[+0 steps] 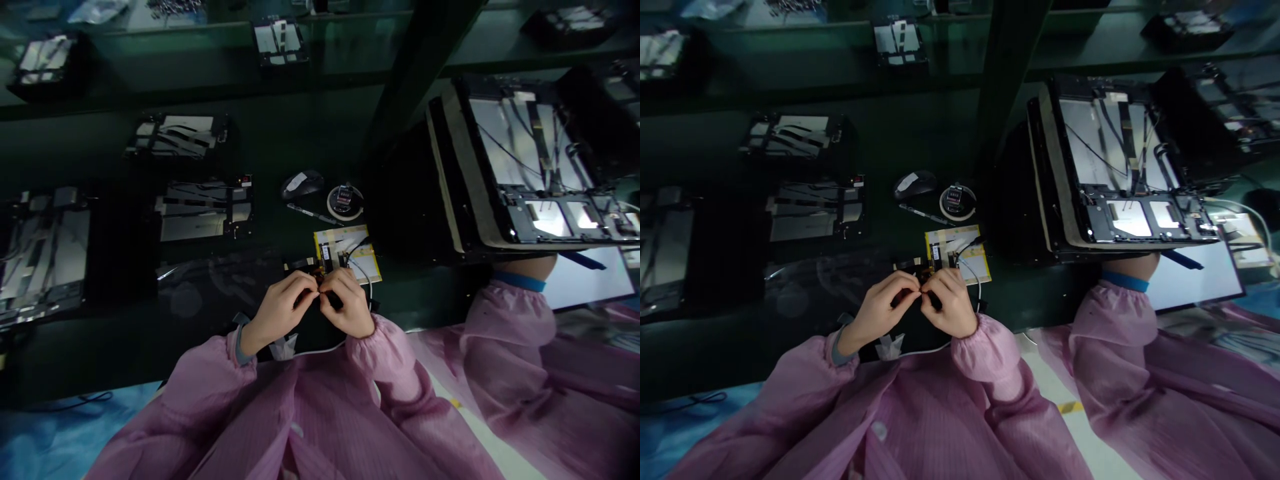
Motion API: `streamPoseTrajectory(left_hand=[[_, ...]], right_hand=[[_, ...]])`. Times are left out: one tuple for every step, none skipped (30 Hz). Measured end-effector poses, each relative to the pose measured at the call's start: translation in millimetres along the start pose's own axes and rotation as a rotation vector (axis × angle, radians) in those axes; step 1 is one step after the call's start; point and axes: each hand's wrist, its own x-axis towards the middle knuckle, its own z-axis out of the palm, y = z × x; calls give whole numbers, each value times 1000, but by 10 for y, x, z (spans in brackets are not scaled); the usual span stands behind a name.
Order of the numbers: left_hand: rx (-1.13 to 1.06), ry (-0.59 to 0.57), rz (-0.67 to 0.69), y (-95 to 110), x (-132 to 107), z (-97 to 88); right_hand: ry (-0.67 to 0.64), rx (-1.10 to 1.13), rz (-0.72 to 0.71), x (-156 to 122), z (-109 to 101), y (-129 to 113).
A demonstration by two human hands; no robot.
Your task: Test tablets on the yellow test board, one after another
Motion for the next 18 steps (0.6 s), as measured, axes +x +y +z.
streamPoseTrajectory(left_hand=[[7, -4, -1, -10, -3, 8], [13, -9, 2, -20, -6, 19], [19, -14, 6, -26, -10, 31], [25, -20, 8, -26, -15, 42], [33, -26, 4, -20, -22, 48], [41, -30, -10, -7, -35, 46], [49, -25, -33, 13, -55, 31], [57, -12, -63, 34, -86, -1], [63, 12, -98, 53, -130, -52], [68, 51, -135, 64, -189, -124], [76, 101, -174, 60, -266, -216], [90, 159, -216, 37, -362, -326], [116, 223, -265, -8, -476, -449], [156, 287, -322, -75, -606, -579], [207, 342, -382, -161, -748, -709], [275, 398, -457, -261, -898, -834], [356, 454, -522, -369, -1049, -947], [429, 479, -590, -476, -1197, -1042]], right_hand=[[-1, -11, -5, 1, 10, 9], [-3, -21, -8, 1, 23, 17], [-7, -29, -8, 0, 38, 23], [-15, -37, -6, -2, 50, 25], [-21, -46, -1, -4, 54, 20], [-30, -57, 5, -6, 44, 7], [-47, -68, 12, -8, 15, -14], [-73, -77, 15, -8, -37, -40], [-112, -77, 13, -5, -111, -65], [-159, -64, 5, 4, -204, -83], [-195, -40, -2, 20, -308, -87], [-201, -19, 5, 45, -410, -68], [-169, -18, 25, 80, -500, -23], [-107, -49, 55, 124, -567, 46], [-31, -128, 93, 174, -606, 137], [22, -243, 113, 226, -615, 241], [35, -372, 119, 276, -599, 347], [9, -495, 114, 319, -565, 446]])
